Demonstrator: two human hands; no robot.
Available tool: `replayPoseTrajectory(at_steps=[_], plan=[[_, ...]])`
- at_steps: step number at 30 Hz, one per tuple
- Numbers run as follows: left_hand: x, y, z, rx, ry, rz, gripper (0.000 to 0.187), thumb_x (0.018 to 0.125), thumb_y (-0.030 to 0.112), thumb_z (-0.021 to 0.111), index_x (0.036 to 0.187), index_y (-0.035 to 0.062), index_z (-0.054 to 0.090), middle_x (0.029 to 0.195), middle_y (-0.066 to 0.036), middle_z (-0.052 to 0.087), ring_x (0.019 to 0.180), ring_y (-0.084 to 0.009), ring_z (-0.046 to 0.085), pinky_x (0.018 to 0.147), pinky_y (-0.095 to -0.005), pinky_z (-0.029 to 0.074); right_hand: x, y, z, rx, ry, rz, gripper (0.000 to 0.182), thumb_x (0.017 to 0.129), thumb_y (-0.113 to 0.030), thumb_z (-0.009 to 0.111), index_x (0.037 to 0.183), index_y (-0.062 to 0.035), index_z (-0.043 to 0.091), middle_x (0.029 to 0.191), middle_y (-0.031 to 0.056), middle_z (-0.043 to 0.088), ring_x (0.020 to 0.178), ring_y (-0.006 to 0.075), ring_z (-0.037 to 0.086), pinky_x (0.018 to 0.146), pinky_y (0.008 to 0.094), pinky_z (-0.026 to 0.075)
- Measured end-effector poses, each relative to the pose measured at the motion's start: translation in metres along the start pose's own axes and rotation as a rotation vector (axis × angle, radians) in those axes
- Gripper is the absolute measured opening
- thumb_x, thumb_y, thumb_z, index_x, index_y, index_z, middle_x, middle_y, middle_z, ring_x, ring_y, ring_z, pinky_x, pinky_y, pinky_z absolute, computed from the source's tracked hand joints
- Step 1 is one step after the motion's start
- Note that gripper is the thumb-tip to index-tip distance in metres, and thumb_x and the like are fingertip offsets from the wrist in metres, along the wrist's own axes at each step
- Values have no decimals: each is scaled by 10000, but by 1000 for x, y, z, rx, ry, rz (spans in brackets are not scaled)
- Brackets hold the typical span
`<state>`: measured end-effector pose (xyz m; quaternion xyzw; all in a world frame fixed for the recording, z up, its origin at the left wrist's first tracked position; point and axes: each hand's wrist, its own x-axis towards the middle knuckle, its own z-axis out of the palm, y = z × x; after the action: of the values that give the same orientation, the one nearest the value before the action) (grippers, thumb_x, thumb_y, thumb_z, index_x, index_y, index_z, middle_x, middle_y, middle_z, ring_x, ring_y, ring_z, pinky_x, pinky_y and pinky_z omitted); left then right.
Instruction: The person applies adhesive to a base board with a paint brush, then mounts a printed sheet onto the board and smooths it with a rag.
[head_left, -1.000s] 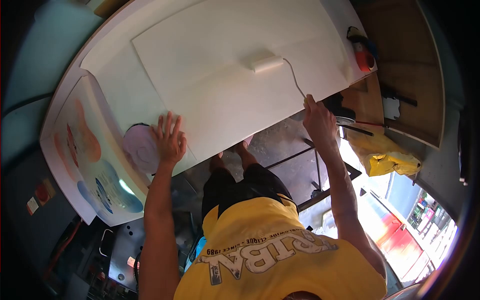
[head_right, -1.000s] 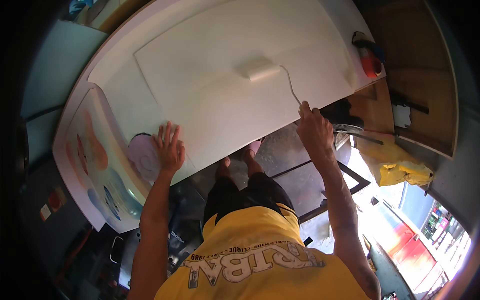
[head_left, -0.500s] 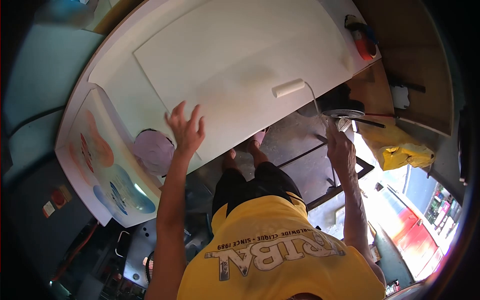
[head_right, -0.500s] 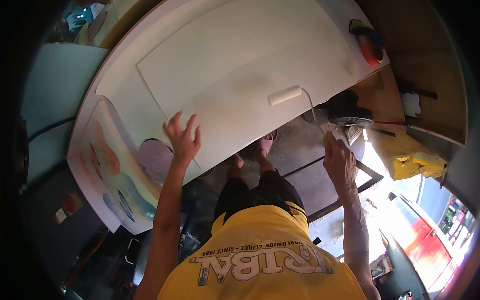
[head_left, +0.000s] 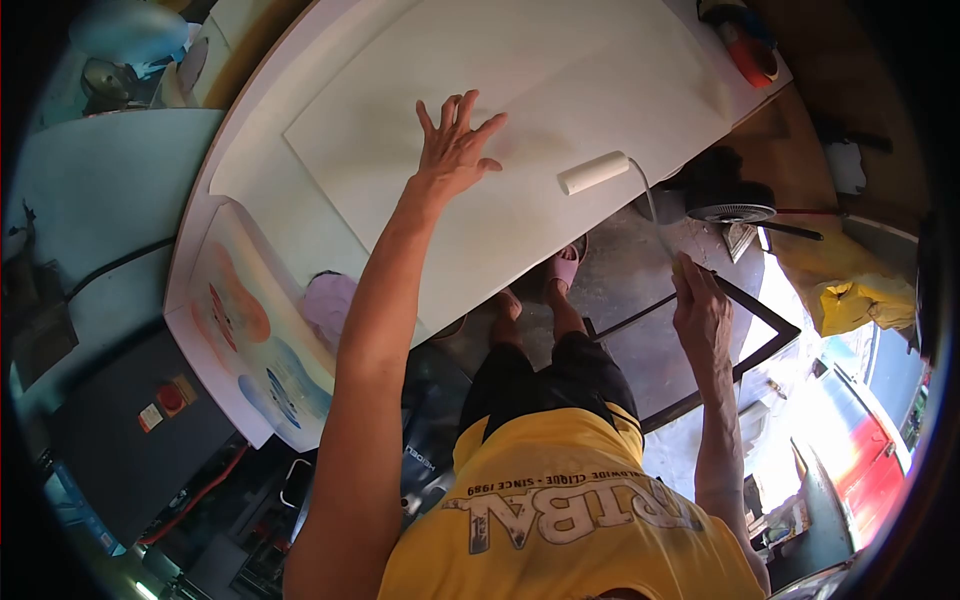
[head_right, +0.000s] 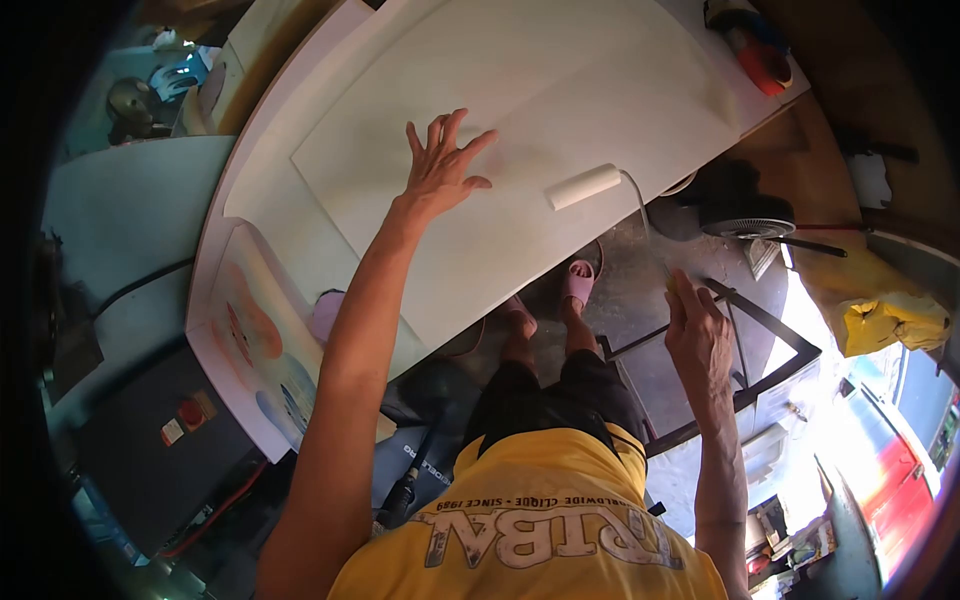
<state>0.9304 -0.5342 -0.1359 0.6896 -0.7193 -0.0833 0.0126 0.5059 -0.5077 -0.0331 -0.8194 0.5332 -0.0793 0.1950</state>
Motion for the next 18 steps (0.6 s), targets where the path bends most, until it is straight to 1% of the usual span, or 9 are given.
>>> replayPoseTrajectory(at_steps=[2, 5, 11, 18], plan=[[-5, 1, -10, -30, -91, -27, 966, 653, 340, 960, 1506, 328, 508, 1634, -78, 212, 1481, -333, 269, 1156, -808, 165, -2, 4, 3, 22, 11, -4, 332, 992, -103, 663, 1323, -101, 661, 905, 160, 689, 730, 347, 706, 604, 447, 548], [-4, -3, -14, 26, -167, -29, 1107, 595, 343, 981, 1560, 359, 438, 1660, -81, 185, 1512, -333, 237, 1173, -802, 139, -1, 6, 6, 38, 30, -13, 329, 993, -107, 664, 1323, -101, 665, 894, 157, 686, 722, 346, 703, 600, 450, 547], [2, 1, -5, 87, -164, 3, 1127, 584, 330, 984, 1569, 375, 437, 1664, -70, 215, 1514, -303, 245, 1197, -787, 120, -1, 8, 8, 47, 31, -21, 321, 1002, -115, 659, 1323, -102, 670, 884, 153, 685, 709, 346, 699, 596, 443, 549], [5, 4, -9, 111, -200, 10, 1047, 591, 329, 978, 1528, 362, 511, 1659, -65, 237, 1507, -289, 250, 1202, -780, 108, -1, 7, 6, 48, 22, -10, 313, 1004, -127, 663, 1316, -99, 673, 876, 149, 682, 697, 338, 695, 592, 436, 545]])
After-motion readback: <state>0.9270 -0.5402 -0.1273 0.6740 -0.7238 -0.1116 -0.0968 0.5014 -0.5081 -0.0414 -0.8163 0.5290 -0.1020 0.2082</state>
